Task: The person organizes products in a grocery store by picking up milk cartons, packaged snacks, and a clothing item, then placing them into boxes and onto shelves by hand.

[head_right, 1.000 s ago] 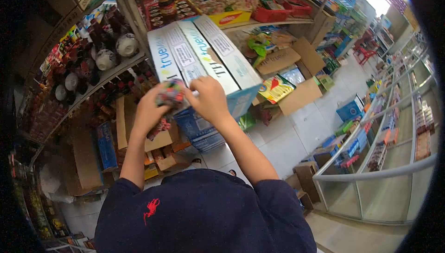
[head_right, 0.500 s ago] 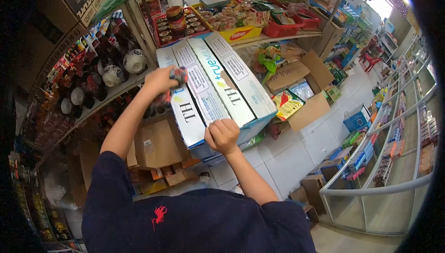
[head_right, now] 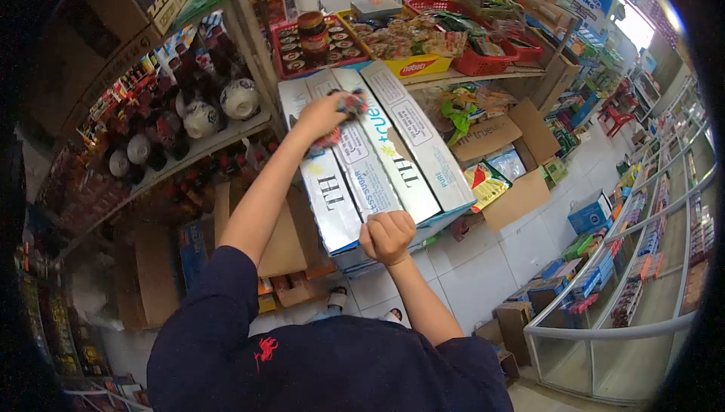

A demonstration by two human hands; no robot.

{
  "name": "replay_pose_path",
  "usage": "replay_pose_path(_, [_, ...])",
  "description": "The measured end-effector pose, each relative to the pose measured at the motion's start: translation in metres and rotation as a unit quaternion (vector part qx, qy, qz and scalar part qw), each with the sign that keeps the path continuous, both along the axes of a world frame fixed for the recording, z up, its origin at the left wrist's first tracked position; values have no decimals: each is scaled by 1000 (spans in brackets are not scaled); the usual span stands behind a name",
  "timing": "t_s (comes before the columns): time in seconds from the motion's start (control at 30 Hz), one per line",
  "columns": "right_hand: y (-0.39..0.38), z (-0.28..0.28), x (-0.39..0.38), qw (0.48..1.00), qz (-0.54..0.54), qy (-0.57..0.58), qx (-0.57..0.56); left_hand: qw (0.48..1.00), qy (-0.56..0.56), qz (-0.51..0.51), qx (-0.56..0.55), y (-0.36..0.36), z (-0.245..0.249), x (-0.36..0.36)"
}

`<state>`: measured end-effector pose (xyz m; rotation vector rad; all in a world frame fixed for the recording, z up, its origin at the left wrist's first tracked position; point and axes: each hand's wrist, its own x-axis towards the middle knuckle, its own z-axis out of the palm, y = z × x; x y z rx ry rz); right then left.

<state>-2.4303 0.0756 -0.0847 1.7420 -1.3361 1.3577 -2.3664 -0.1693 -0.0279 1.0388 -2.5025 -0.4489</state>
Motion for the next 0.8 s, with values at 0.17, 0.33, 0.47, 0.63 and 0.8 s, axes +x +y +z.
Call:
replay_pose_path(0.17, [0, -1, 0, 1000, -6, 10, 17, 998, -62, -12, -13, 116, 12, 54])
replay_pose_path(0.33, [1, 0, 0, 999, 9, 16, 27, 960, 247, 45, 127, 166, -30, 128])
replay_pose_path(0.47, [2, 1, 3, 999, 3, 12, 40, 908, 348, 98, 211, 210, -92, 127])
replay_pose_path(0.63, [2, 1, 5, 998, -11, 1, 59, 874, 316, 150, 338, 214, -211, 115])
replay_pose_path(0.8, [0, -1, 7, 999, -17, 1, 50, 910, 361, 151, 137, 206, -227, 95])
